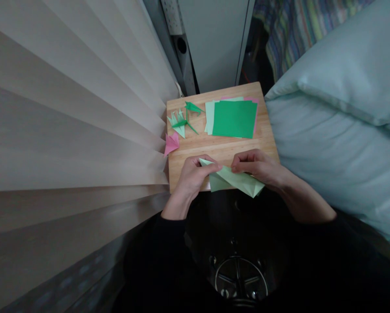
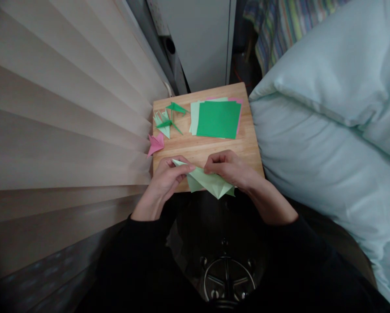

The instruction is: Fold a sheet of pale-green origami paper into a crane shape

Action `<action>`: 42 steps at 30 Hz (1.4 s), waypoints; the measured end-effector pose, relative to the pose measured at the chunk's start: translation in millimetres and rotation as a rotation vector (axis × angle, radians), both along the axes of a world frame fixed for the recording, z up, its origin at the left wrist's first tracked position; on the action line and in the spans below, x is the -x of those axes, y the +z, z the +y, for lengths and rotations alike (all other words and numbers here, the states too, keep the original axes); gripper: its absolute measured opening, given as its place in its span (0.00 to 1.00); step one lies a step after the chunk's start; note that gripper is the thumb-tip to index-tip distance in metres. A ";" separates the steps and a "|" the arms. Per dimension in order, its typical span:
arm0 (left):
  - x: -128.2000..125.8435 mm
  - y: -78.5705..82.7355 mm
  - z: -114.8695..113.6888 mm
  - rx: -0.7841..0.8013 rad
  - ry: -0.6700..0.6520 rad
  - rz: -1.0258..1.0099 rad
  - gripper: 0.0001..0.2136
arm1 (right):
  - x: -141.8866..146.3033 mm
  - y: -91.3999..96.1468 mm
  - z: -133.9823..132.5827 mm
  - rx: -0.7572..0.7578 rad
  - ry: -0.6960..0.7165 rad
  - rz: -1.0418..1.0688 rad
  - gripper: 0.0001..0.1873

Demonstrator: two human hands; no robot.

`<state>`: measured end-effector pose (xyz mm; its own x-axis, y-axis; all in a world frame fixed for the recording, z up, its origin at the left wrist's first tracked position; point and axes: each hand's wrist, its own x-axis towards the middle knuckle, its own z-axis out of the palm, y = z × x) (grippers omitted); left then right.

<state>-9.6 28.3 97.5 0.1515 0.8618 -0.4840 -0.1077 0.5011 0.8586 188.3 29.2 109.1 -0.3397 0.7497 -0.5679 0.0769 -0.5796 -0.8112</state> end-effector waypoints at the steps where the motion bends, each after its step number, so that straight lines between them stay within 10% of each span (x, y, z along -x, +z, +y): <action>1: 0.3 0.1 0.0 -0.002 0.002 -0.004 0.08 | -0.4 -0.5 -0.1 0.000 0.002 0.003 0.10; 26: 18.8 -1.0 10.8 -0.120 -0.031 0.050 0.08 | -10.9 3.4 3.3 -0.073 0.092 0.022 0.13; 33: 27.2 11.3 16.1 -0.189 0.134 -0.019 0.08 | -14.4 7.4 4.9 0.004 0.050 0.020 0.14; 42: 19.0 16.4 7.6 -0.242 -0.351 -0.033 0.16 | -11.0 -4.9 4.2 -0.077 0.128 0.065 0.16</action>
<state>-28.7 35.9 113.8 0.4679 0.8435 -0.2638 0.0042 0.2963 0.9551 199.3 33.4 104.2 -0.4694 0.7382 -0.4845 0.0922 -0.5047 -0.8584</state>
